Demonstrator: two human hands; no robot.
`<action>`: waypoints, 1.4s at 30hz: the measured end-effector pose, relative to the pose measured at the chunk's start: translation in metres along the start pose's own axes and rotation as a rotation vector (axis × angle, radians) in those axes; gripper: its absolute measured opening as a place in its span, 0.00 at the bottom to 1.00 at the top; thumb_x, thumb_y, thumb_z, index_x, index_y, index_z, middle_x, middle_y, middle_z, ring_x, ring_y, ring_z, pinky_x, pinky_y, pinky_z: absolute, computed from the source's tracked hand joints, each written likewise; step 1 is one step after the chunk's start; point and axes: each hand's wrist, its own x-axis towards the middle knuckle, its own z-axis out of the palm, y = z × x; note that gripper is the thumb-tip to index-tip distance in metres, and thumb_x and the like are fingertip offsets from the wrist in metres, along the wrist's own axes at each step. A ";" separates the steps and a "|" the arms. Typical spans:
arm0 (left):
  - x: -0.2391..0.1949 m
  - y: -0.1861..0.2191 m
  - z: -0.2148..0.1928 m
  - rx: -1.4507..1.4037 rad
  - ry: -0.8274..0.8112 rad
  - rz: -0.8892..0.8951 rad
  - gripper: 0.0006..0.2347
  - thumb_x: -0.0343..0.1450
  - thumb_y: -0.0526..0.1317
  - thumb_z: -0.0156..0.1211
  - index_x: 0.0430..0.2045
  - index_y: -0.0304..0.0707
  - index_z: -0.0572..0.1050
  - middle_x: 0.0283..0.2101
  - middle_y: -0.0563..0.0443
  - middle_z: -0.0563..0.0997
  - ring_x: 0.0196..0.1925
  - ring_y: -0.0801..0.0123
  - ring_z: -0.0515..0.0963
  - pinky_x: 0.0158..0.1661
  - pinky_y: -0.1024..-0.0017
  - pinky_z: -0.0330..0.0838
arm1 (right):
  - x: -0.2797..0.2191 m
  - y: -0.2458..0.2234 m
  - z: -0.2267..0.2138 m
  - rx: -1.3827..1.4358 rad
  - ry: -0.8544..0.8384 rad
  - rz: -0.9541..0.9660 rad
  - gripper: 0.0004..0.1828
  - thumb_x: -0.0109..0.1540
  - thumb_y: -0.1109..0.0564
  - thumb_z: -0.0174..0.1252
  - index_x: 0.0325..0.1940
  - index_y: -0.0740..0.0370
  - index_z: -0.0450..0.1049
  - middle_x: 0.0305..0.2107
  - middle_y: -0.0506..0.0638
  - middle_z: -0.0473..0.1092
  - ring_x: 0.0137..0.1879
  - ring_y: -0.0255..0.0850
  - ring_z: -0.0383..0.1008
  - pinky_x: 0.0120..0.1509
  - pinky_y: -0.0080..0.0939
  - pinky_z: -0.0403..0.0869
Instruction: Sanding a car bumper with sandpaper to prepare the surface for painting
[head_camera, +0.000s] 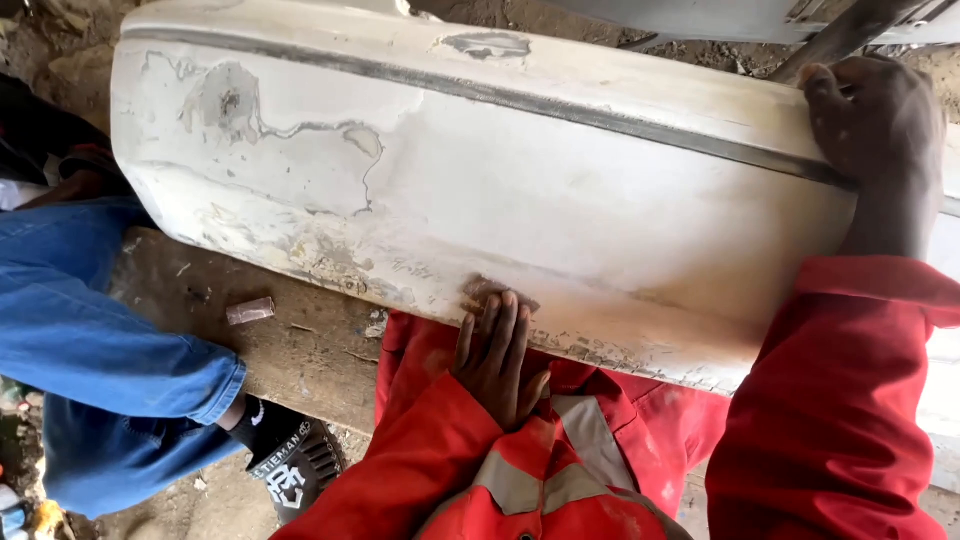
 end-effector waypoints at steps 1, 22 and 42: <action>0.011 0.005 -0.003 0.003 0.001 -0.010 0.32 0.86 0.58 0.38 0.77 0.29 0.67 0.81 0.34 0.67 0.85 0.46 0.64 0.83 0.50 0.46 | 0.004 0.010 0.008 0.001 -0.005 -0.009 0.21 0.93 0.41 0.62 0.58 0.55 0.90 0.40 0.63 0.83 0.43 0.69 0.81 0.35 0.70 0.73; 0.021 0.015 -0.012 -0.058 -0.079 -0.014 0.31 0.87 0.58 0.39 0.81 0.32 0.61 0.84 0.36 0.61 0.88 0.46 0.60 0.84 0.45 0.45 | 0.012 0.034 0.028 -0.053 0.023 -0.090 0.28 0.98 0.43 0.61 0.50 0.61 0.86 0.34 0.67 0.78 0.41 0.67 0.79 0.39 0.64 0.69; 0.038 0.020 -0.016 -0.067 -0.122 -0.047 0.33 0.86 0.60 0.45 0.83 0.35 0.58 0.86 0.40 0.57 0.89 0.49 0.58 0.84 0.45 0.51 | 0.011 0.039 0.026 -0.032 0.024 -0.098 0.27 0.98 0.44 0.62 0.51 0.60 0.87 0.35 0.63 0.79 0.41 0.63 0.79 0.38 0.62 0.69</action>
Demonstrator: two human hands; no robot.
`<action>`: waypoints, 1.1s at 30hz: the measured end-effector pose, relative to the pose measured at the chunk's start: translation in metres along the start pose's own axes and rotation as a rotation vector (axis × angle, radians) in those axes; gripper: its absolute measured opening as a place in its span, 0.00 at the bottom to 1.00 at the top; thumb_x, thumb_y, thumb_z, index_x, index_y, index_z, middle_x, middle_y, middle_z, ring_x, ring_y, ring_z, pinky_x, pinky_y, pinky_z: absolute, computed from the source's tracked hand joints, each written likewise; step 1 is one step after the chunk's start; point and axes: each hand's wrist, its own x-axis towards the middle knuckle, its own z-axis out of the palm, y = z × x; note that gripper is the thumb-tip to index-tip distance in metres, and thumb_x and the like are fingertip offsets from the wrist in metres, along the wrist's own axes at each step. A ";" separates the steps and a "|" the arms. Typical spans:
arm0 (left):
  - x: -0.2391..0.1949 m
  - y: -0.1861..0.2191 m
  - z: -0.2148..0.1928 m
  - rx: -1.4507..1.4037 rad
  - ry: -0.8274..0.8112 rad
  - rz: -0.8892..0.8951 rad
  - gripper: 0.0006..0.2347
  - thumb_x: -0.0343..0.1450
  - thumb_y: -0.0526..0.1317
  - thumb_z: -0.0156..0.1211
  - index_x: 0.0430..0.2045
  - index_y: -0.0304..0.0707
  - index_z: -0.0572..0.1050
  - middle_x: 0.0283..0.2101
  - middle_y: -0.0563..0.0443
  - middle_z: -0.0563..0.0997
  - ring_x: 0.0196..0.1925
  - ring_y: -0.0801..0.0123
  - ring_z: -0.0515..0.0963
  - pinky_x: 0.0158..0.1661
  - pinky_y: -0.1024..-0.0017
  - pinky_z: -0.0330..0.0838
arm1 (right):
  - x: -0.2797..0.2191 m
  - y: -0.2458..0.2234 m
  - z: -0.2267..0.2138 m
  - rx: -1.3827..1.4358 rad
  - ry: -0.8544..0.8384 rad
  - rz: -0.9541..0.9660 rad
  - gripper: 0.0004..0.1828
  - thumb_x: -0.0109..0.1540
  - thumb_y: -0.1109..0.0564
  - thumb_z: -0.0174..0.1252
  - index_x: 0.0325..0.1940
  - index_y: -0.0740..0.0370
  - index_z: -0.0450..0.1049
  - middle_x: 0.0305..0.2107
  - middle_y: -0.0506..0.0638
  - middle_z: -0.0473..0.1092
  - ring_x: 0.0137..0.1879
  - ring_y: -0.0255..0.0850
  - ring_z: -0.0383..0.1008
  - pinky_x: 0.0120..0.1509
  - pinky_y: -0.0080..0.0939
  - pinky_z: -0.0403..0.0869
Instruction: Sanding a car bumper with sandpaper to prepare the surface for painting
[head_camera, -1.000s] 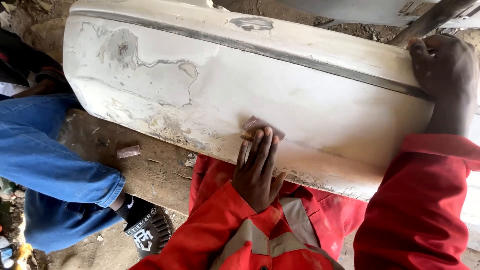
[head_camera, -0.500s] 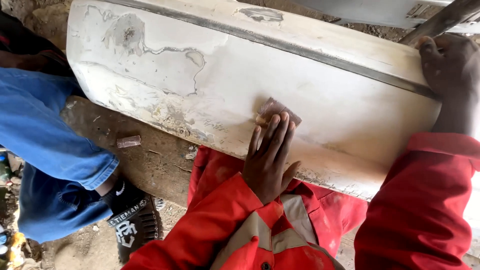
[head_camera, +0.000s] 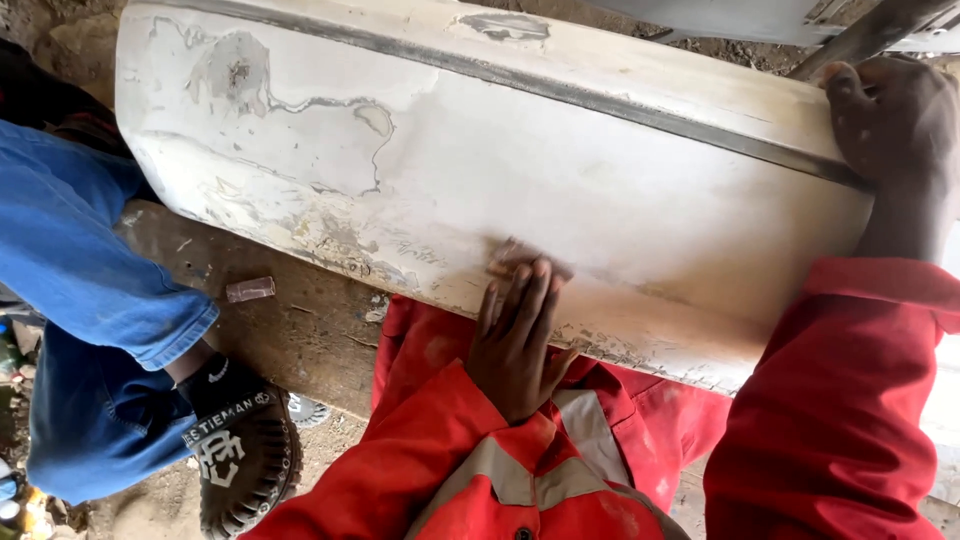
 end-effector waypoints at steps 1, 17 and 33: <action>0.012 0.003 -0.006 -0.002 0.001 -0.005 0.33 0.86 0.60 0.45 0.83 0.35 0.58 0.86 0.40 0.57 0.89 0.49 0.58 0.84 0.45 0.51 | 0.000 0.000 0.001 -0.002 -0.003 -0.004 0.27 0.98 0.44 0.62 0.51 0.60 0.87 0.35 0.63 0.79 0.41 0.63 0.79 0.38 0.62 0.69; -0.034 -0.030 0.015 0.033 0.025 0.031 0.32 0.86 0.60 0.36 0.80 0.34 0.62 0.84 0.39 0.63 0.88 0.51 0.60 0.84 0.45 0.42 | -0.003 -0.001 0.002 0.020 0.008 0.011 0.29 0.98 0.43 0.63 0.48 0.62 0.85 0.35 0.62 0.78 0.41 0.61 0.78 0.40 0.62 0.68; 0.074 -0.020 -0.055 0.077 0.003 -0.025 0.32 0.86 0.57 0.41 0.84 0.35 0.55 0.88 0.41 0.57 0.91 0.54 0.55 0.86 0.46 0.43 | -0.002 -0.001 -0.006 0.006 -0.028 0.028 0.35 0.98 0.46 0.63 0.38 0.63 0.75 0.31 0.63 0.71 0.38 0.61 0.71 0.43 0.63 0.64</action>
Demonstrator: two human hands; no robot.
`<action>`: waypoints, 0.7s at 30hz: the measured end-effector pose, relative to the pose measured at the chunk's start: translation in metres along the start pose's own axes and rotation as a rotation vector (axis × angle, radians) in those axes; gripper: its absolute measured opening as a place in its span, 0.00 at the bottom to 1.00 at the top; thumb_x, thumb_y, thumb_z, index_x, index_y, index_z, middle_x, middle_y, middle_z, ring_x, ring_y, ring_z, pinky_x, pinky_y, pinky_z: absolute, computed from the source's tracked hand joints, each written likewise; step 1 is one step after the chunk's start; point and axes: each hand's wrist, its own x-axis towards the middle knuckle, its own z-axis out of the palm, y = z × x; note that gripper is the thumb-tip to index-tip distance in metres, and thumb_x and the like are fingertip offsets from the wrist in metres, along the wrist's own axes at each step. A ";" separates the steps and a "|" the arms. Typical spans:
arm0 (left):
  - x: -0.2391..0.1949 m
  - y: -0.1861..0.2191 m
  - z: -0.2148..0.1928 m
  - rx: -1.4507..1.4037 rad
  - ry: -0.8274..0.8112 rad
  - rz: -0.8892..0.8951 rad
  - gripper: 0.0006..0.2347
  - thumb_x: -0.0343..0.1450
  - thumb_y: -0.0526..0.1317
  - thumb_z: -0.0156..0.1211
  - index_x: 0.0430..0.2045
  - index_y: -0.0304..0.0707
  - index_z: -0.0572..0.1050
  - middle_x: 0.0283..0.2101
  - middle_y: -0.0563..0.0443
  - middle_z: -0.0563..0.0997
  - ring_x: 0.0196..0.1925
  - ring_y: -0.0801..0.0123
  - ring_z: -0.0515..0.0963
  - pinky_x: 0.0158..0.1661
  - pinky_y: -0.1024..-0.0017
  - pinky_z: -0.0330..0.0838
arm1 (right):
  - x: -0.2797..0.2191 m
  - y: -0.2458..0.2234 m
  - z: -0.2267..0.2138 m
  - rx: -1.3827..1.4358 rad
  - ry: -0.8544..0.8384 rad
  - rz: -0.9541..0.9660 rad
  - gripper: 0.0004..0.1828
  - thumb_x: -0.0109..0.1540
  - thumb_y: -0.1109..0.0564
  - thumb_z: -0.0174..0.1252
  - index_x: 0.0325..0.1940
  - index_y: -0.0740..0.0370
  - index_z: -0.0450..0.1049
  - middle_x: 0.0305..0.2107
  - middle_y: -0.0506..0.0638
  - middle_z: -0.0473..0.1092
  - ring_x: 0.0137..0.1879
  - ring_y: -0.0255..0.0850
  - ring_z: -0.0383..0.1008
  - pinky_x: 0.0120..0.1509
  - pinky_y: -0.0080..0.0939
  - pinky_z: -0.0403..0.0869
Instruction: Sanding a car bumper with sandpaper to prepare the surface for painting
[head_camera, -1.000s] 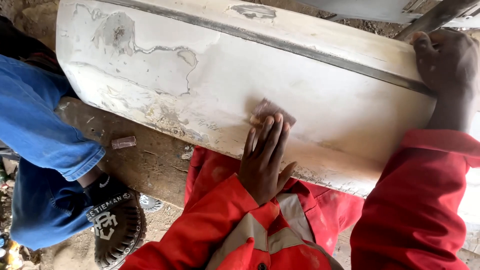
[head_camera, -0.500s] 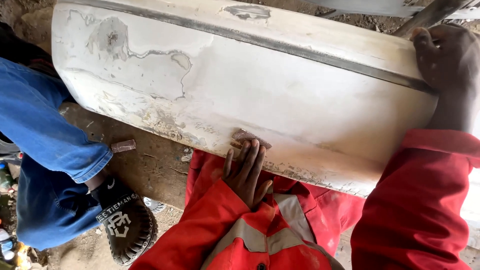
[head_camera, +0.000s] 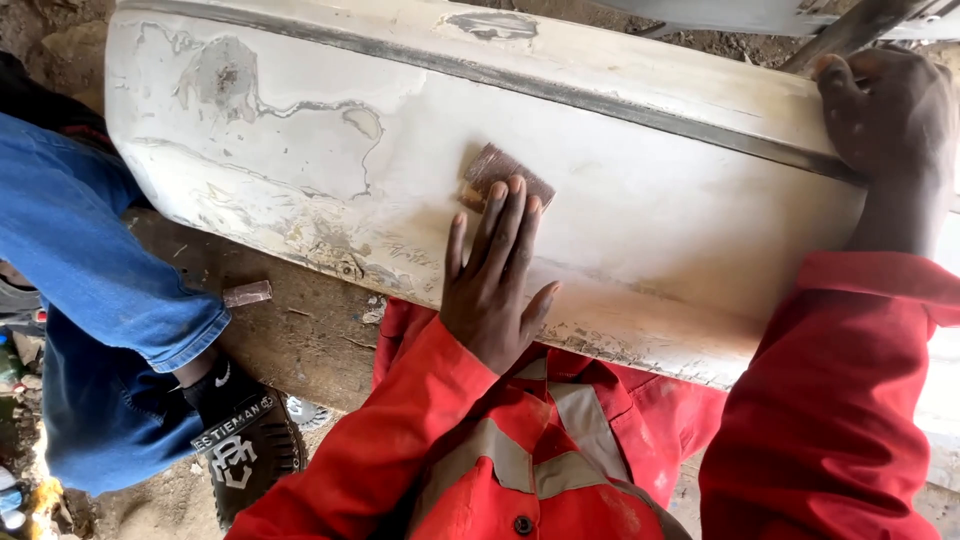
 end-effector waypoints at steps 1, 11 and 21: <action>-0.012 0.001 -0.001 -0.005 -0.004 0.003 0.32 0.86 0.57 0.41 0.84 0.35 0.55 0.88 0.41 0.57 0.91 0.54 0.55 0.86 0.46 0.43 | -0.006 -0.006 -0.005 -0.003 -0.003 0.005 0.35 0.98 0.46 0.63 0.38 0.63 0.75 0.31 0.63 0.71 0.38 0.61 0.71 0.43 0.63 0.64; -0.078 -0.008 0.026 0.013 -0.029 -0.048 0.33 0.85 0.59 0.40 0.83 0.34 0.57 0.87 0.39 0.57 0.90 0.49 0.57 0.84 0.45 0.46 | 0.003 0.007 0.013 0.116 0.044 -0.066 0.25 0.99 0.48 0.63 0.52 0.66 0.84 0.38 0.63 0.78 0.45 0.58 0.78 0.43 0.60 0.67; -0.078 -0.016 0.020 -0.001 -0.068 -0.026 0.31 0.86 0.56 0.39 0.84 0.37 0.55 0.88 0.43 0.55 0.91 0.53 0.54 0.84 0.43 0.43 | 0.005 0.015 0.016 0.175 0.046 -0.036 0.19 0.97 0.49 0.63 0.63 0.61 0.92 0.37 0.57 0.80 0.46 0.50 0.80 0.41 0.55 0.69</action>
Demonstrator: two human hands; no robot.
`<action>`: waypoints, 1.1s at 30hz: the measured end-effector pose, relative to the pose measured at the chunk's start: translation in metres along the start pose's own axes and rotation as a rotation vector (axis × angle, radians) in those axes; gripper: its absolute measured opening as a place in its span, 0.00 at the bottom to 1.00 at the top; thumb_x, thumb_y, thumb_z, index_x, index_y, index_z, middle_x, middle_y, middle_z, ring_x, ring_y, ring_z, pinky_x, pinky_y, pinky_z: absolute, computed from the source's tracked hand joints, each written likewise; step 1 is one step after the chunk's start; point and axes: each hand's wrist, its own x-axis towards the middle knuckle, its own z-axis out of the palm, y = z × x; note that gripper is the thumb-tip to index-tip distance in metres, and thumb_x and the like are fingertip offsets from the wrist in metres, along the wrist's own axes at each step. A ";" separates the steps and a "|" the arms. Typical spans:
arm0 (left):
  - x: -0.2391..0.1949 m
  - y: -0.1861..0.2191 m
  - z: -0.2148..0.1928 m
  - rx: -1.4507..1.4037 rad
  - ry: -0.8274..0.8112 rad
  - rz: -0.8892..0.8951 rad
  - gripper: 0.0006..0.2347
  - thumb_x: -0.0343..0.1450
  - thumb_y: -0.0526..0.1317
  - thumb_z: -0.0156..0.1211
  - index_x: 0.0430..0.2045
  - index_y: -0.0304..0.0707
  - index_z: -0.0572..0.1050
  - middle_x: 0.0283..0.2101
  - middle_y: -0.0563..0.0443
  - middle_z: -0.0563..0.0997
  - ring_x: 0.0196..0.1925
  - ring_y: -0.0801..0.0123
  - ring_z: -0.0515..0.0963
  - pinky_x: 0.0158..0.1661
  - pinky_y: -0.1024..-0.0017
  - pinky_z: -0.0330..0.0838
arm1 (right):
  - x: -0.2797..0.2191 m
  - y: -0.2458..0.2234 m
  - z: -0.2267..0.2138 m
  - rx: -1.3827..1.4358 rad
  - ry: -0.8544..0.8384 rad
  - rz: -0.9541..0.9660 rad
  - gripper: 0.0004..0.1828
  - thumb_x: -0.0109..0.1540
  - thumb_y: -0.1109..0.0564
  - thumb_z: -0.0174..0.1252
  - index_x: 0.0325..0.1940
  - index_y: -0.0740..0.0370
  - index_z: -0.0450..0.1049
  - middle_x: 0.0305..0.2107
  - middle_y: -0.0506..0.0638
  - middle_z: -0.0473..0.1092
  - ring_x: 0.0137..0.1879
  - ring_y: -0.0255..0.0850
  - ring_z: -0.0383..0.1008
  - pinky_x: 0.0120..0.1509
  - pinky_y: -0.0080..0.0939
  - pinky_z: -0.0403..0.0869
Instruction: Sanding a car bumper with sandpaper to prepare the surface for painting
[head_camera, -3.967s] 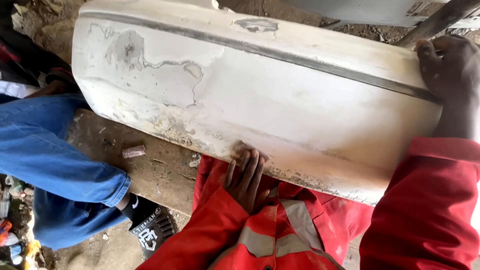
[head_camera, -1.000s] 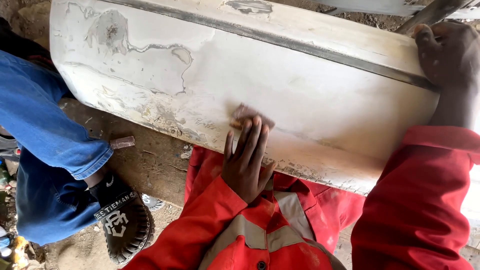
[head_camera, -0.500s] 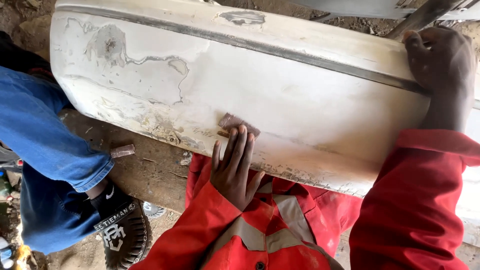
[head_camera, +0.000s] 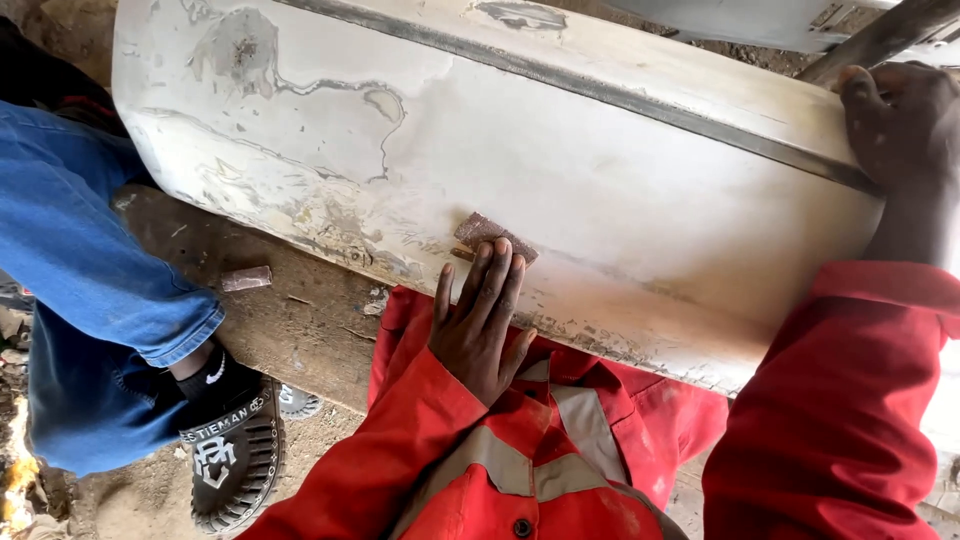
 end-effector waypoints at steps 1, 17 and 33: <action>0.000 0.000 -0.001 -0.004 -0.001 0.001 0.31 0.86 0.56 0.39 0.84 0.37 0.55 0.88 0.43 0.55 0.91 0.53 0.54 0.84 0.43 0.43 | 0.000 -0.001 -0.001 -0.004 -0.001 0.002 0.19 0.97 0.49 0.63 0.63 0.61 0.92 0.37 0.57 0.80 0.46 0.50 0.80 0.41 0.55 0.69; 0.074 -0.016 -0.032 0.004 0.078 -0.034 0.34 0.83 0.55 0.53 0.84 0.36 0.55 0.88 0.42 0.55 0.92 0.55 0.54 0.86 0.45 0.41 | -0.002 -0.023 -0.021 -0.140 0.003 -0.059 0.19 0.96 0.47 0.62 0.61 0.58 0.92 0.42 0.61 0.83 0.46 0.58 0.83 0.43 0.58 0.72; 0.012 0.023 -0.013 -0.176 0.059 -0.150 0.35 0.85 0.59 0.43 0.84 0.32 0.51 0.88 0.35 0.51 0.92 0.48 0.49 0.86 0.45 0.42 | -0.001 0.033 0.024 0.158 0.008 -0.009 0.19 0.99 0.53 0.58 0.66 0.67 0.88 0.53 0.66 0.79 0.56 0.56 0.78 0.57 0.58 0.71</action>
